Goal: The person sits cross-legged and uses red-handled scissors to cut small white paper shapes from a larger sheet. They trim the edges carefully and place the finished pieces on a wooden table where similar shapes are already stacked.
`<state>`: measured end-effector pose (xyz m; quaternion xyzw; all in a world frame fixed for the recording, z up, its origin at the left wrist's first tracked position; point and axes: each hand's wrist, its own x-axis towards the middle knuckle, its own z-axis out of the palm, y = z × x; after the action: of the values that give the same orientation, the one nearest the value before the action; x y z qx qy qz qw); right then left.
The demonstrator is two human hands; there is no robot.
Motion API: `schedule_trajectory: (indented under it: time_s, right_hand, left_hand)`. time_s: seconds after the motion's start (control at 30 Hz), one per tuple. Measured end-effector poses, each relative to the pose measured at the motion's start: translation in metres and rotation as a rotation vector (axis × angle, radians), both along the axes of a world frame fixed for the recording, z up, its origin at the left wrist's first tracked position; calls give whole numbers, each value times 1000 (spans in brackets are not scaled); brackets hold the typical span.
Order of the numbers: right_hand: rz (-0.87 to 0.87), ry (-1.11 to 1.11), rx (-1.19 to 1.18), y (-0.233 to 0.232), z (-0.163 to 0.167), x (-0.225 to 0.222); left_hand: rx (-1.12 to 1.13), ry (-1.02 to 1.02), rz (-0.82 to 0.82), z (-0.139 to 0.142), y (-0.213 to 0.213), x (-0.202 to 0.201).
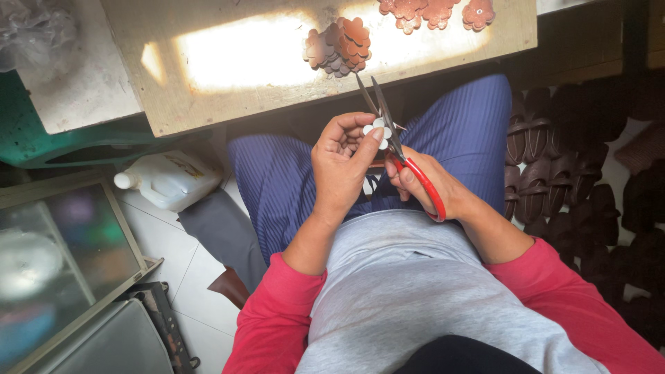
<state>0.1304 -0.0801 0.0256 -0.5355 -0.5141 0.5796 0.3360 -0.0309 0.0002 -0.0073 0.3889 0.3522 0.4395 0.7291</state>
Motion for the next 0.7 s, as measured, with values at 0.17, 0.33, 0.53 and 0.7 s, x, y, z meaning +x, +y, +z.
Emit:
schedule_trajectory:
  time_s: [0.17, 0.33, 0.53, 0.7]
  right_hand:
    - [15, -22, 5, 0, 4, 2]
    - [28, -28, -9, 1, 4, 4]
    - [30, -48, -32, -1, 0, 5]
    - [17, -50, -42, -2, -2, 3]
  left_hand:
    - [12, 6, -3, -4, 1, -2]
    - [17, 26, -1, -5, 3, -6]
    - [15, 23, 24, -6, 4, -8]
    - [21, 13, 63, -5, 5, -6]
